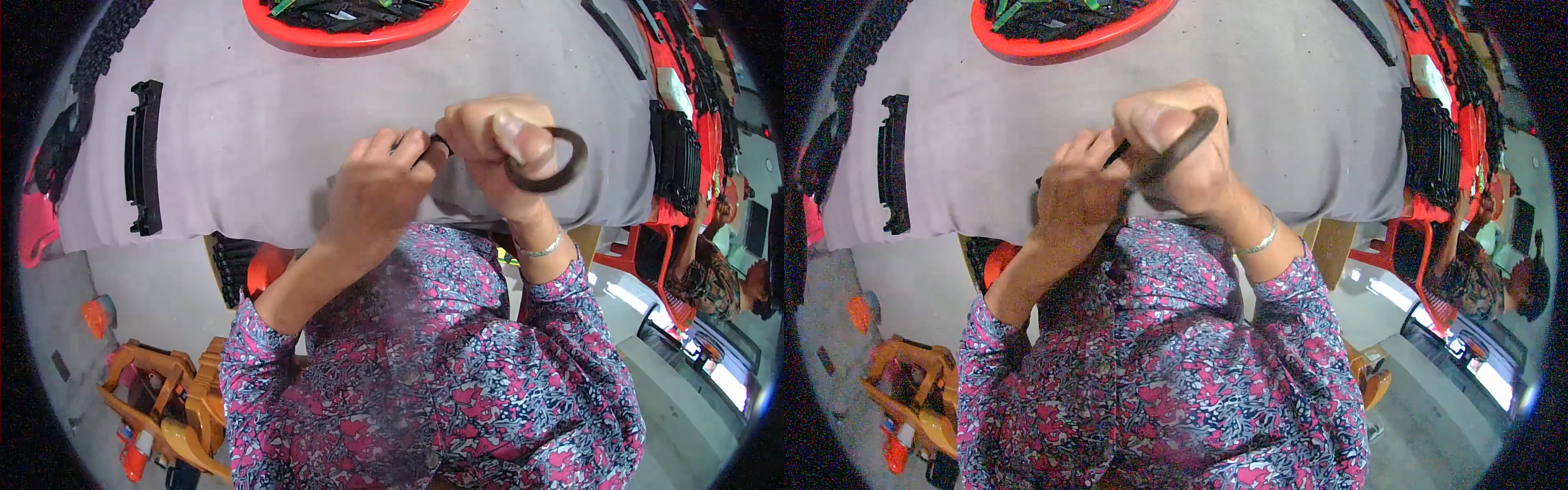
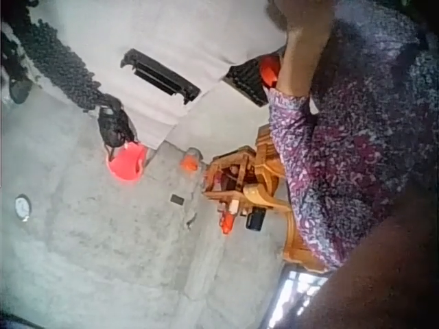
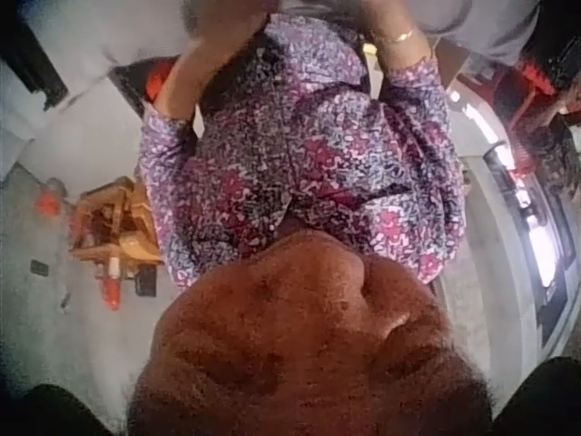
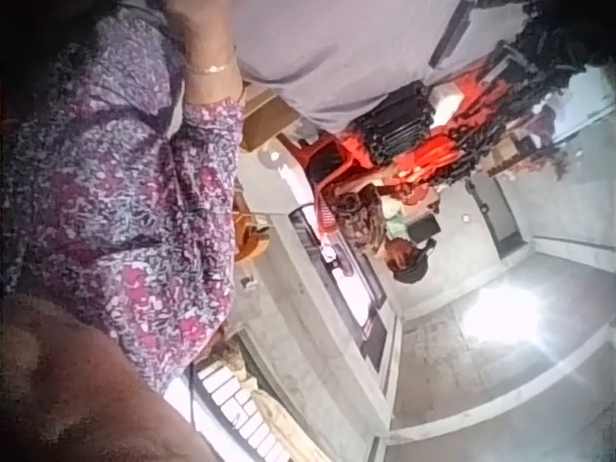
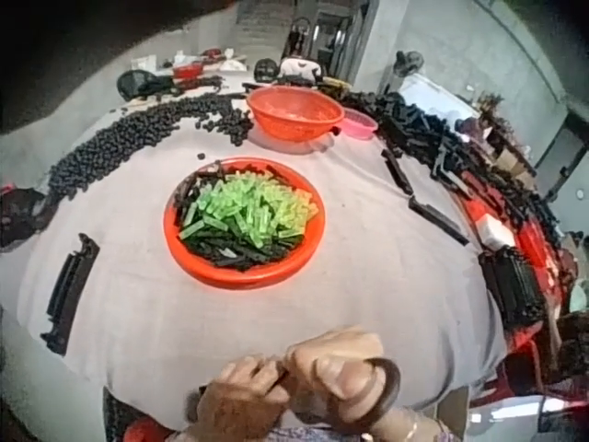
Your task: The person assembles plastic components by placing green rods into plastic housings and pressing the pieces together using a metal tool.
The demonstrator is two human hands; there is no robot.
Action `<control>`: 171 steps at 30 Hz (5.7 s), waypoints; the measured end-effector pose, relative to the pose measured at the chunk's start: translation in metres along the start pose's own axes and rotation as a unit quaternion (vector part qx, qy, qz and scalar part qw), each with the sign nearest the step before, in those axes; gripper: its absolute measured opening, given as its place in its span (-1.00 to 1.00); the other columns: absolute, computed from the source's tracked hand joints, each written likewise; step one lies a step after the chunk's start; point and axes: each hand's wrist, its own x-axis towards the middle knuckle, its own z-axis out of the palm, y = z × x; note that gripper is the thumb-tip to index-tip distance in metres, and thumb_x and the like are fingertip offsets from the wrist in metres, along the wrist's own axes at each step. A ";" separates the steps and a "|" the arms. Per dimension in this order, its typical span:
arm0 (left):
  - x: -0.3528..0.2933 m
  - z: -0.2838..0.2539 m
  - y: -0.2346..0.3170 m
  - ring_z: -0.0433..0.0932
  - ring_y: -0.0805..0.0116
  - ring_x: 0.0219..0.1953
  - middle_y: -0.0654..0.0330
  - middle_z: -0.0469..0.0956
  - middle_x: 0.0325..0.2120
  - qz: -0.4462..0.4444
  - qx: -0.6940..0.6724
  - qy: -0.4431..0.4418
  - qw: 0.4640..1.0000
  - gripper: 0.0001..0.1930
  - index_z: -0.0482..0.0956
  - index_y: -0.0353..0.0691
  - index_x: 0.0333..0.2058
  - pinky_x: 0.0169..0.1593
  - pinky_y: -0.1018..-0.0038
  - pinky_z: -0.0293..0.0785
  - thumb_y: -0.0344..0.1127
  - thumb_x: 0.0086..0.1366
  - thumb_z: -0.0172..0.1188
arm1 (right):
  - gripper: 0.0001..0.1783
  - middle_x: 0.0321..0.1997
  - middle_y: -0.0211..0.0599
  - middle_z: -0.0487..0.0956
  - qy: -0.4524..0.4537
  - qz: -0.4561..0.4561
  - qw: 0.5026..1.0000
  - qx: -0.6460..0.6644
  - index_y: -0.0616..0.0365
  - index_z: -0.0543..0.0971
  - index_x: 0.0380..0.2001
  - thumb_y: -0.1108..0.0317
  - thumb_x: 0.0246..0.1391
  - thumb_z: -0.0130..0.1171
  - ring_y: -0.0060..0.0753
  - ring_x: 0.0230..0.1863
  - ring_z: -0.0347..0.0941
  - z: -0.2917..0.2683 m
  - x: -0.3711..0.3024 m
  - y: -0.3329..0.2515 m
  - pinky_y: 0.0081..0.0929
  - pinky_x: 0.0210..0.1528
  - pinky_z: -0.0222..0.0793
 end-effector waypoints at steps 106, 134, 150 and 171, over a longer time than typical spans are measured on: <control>0.002 -0.030 -0.057 0.50 0.13 -0.17 0.21 0.53 -0.32 0.068 -0.141 -0.009 0.988 -0.66 0.64 -0.21 -0.23 -0.05 0.23 0.34 -0.54 -0.08 0.23 | -0.46 -0.72 -0.61 -0.02 -0.008 0.069 0.871 0.486 -0.07 0.08 -0.71 -0.07 0.29 -0.20 -0.60 -0.64 -0.20 -0.025 0.012 0.009 -0.50 -0.59 -0.28; 0.002 -0.003 0.018 0.53 -0.04 -0.13 -0.05 0.48 -0.19 -0.165 -0.189 0.062 0.966 0.17 0.02 -0.47 0.33 0.00 0.16 0.37 -0.23 -0.21 0.54 | -0.43 -0.72 -0.59 -0.02 0.036 0.026 0.875 0.482 -0.06 0.08 -0.72 -0.11 0.25 -0.11 -0.59 -0.64 -0.20 -0.036 0.009 0.016 -0.49 -0.59 -0.29; -0.019 -0.009 0.023 0.40 0.10 0.09 0.20 0.50 -0.09 -0.014 -0.146 0.016 0.989 -0.34 0.47 -0.15 0.07 0.12 0.02 0.23 -0.08 -0.03 0.40 | -0.43 -0.72 -0.60 -0.02 0.056 0.066 0.885 0.457 -0.06 0.08 -0.72 -0.10 0.31 -0.21 -0.60 -0.65 -0.19 -0.041 0.011 0.025 -0.49 -0.61 -0.28; -0.025 -0.006 0.041 0.37 0.14 0.15 0.22 0.44 0.12 -0.055 -0.067 -0.050 0.995 -0.34 0.46 -0.12 0.15 0.21 0.08 0.27 -0.24 -0.01 0.30 | -0.47 -0.73 -0.58 0.00 0.042 0.093 0.915 0.389 -0.06 0.11 -0.72 -0.02 0.31 -0.19 -0.63 -0.66 -0.20 -0.030 0.018 0.019 -0.53 -0.61 -0.25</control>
